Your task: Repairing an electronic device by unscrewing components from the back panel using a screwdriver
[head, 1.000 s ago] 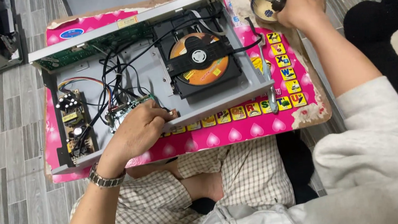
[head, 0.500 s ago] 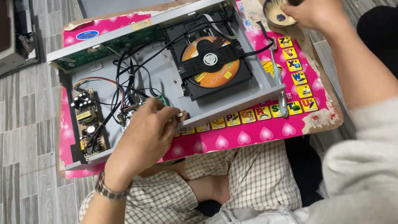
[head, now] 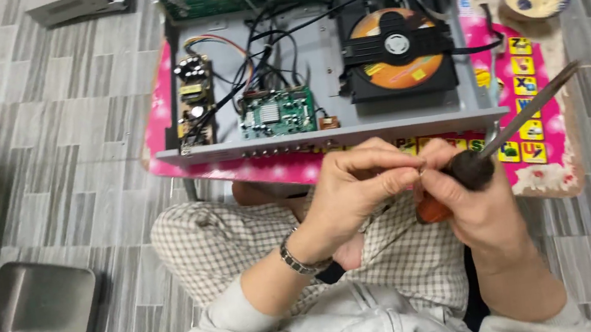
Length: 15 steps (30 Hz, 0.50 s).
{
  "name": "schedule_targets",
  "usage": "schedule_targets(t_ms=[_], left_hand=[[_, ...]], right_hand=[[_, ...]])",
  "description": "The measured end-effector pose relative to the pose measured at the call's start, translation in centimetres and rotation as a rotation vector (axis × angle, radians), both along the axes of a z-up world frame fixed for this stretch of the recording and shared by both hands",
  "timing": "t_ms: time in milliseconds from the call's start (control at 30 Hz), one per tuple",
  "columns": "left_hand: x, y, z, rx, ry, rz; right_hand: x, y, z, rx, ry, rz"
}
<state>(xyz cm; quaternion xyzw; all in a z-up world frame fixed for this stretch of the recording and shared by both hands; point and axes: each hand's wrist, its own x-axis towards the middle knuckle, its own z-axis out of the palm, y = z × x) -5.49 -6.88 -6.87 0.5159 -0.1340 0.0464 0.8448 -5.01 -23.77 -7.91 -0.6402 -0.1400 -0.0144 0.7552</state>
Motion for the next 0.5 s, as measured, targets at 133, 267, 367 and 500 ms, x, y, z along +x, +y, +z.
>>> schedule_targets(t_ms=[133, 267, 367, 500], left_hand=[[-1.8, 0.1, -1.0, -0.011, 0.053, 0.057], [-3.4, 2.0, -1.4, -0.134, 0.128, -0.003], [-3.5, 4.8, -2.8, -0.401, 0.278, -0.135], [-3.6, 7.6, -3.0, -0.551, 0.363, -0.182]], right_hand=[[-1.6, 1.7, -1.1, 0.083, 0.069, -0.037], [-3.5, 1.6, -1.0, -0.001, 0.215, 0.073], [-4.1, 1.0, -1.2, 0.154, 0.398, 0.378], [-6.6, -0.1, -0.8, -0.085, 0.551, 0.491]])
